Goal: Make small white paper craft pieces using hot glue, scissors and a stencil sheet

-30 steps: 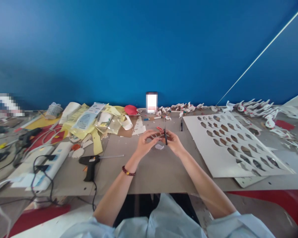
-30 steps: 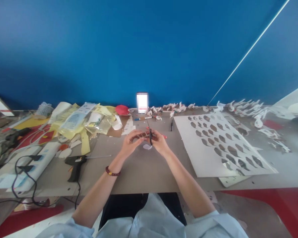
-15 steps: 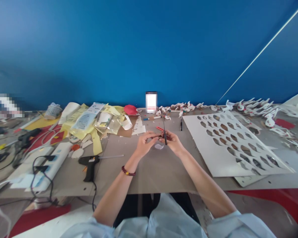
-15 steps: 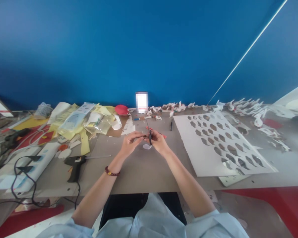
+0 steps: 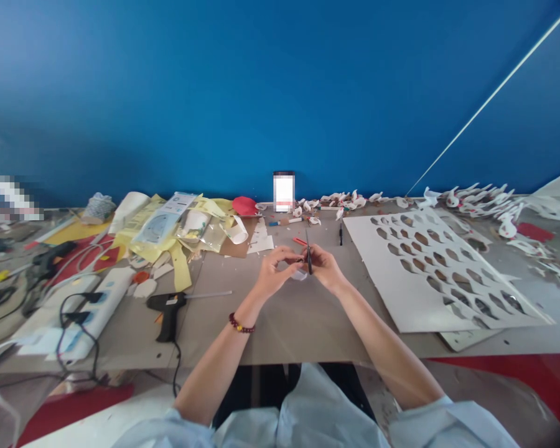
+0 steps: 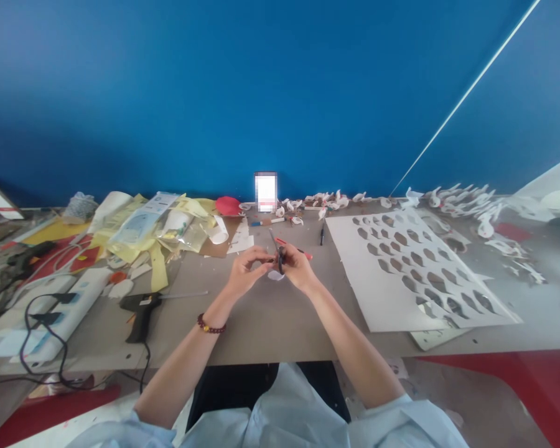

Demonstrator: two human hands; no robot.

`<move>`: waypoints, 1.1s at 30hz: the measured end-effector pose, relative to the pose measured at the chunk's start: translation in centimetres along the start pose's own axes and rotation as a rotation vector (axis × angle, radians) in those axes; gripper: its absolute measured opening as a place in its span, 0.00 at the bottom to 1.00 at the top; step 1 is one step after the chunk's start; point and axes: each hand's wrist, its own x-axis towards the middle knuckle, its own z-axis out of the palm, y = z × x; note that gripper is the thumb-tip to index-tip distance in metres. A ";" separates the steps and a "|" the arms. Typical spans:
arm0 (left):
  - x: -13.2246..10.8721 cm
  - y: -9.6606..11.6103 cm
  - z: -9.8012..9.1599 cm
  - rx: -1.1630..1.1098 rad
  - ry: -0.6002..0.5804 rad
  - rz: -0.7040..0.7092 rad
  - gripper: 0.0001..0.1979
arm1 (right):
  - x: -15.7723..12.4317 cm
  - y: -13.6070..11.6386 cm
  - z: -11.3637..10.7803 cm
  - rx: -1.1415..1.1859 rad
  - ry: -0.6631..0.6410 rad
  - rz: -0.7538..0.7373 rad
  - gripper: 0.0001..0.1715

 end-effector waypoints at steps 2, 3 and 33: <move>0.0 -0.2 0.0 -0.021 0.012 -0.012 0.09 | 0.0 -0.2 -0.2 -0.041 -0.011 -0.009 0.19; 0.0 -0.4 0.0 -0.052 0.024 -0.026 0.09 | 0.0 -0.2 -0.3 -0.054 -0.021 -0.010 0.18; 0.2 -0.2 -0.3 0.028 0.088 0.029 0.10 | -0.2 0.6 0.0 -0.115 -0.021 -0.100 0.13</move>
